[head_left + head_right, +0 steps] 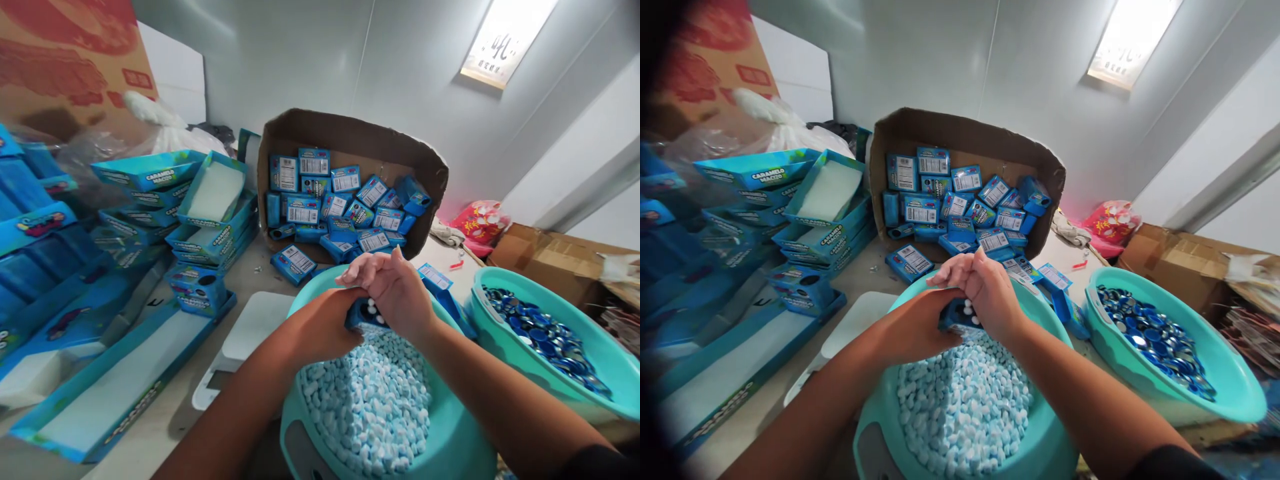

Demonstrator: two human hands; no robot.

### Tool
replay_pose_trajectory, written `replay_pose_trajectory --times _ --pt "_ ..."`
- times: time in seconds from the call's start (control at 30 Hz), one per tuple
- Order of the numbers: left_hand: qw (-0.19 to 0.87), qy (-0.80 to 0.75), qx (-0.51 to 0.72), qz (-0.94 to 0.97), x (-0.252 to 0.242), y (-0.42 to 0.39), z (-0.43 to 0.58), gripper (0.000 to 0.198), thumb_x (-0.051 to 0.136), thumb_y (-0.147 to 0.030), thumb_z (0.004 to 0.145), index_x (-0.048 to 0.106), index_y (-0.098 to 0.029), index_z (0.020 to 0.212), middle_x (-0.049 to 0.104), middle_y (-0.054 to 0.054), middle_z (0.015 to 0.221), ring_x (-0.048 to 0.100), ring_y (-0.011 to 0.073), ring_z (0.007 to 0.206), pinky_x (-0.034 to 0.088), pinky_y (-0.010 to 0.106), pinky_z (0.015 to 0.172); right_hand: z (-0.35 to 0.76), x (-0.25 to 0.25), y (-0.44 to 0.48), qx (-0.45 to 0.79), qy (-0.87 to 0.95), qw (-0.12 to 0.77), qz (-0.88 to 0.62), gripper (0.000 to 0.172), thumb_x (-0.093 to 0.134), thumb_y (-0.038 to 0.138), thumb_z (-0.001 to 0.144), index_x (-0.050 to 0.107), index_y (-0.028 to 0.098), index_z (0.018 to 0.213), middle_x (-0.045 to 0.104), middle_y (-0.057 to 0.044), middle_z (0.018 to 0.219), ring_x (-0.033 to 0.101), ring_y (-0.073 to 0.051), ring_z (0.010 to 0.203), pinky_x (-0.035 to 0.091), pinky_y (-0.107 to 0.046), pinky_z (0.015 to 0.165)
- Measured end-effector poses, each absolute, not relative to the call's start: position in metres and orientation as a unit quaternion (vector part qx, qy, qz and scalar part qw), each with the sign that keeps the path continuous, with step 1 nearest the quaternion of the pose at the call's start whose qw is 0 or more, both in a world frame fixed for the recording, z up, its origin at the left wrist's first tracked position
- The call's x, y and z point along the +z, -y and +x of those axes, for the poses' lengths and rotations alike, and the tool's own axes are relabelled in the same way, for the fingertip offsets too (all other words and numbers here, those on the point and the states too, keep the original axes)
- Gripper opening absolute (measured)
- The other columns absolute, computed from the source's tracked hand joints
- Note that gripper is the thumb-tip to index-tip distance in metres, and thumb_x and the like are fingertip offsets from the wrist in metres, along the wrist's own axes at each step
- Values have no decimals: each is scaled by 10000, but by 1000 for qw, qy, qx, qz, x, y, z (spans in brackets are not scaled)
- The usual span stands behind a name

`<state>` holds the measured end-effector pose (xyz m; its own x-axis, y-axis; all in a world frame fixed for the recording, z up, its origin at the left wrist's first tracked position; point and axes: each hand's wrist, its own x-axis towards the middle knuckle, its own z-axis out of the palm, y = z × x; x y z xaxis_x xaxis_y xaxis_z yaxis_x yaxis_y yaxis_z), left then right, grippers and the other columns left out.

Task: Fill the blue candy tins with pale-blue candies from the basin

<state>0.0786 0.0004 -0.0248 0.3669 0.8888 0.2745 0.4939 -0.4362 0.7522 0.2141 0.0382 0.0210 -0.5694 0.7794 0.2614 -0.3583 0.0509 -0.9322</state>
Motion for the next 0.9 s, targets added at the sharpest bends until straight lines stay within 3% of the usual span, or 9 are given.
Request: replay_pose_trajectory --times 0.07,0.47,0.63,0.77,0.9 --pt "282 -443 327 786 -24 0 79 329 606 -140 654 635 -217 973 700 13 967 633 215 877 466 309 720 213 21 -37 664 584 431 -177 531 589 669 807 599 192 575 608 -58 754 641 -224 817 502 -410 872" --pt "295 -451 283 794 -24 4 79 358 586 -133 658 653 -219 998 701 2 906 619 191 783 414 283 622 207 10 -32 632 569 511 -125 585 447 698 880 628 210 613 610 -61 780 633 -224 819 493 -438 906" --pt "298 -464 340 761 -23 0 79 366 633 -126 648 637 -228 999 694 -10 924 632 184 825 447 278 686 215 14 -39 570 597 550 -129 553 406 596 953 652 211 641 616 -65 790 619 -222 837 478 -426 896" --pt "288 -502 429 693 -23 -2 79 443 648 -156 703 558 -240 1128 675 -2 1006 638 184 900 480 286 775 227 19 -55 461 623 602 -194 453 462 495 961 658 207 672 637 -68 832 598 -208 889 443 -386 900" --pt "247 -544 510 619 -22 -3 81 460 651 -192 751 483 -224 1178 638 39 1100 633 191 980 496 306 859 234 18 -75 456 584 617 -264 307 503 445 920 648 206 792 641 -48 825 613 -184 847 461 -342 820"
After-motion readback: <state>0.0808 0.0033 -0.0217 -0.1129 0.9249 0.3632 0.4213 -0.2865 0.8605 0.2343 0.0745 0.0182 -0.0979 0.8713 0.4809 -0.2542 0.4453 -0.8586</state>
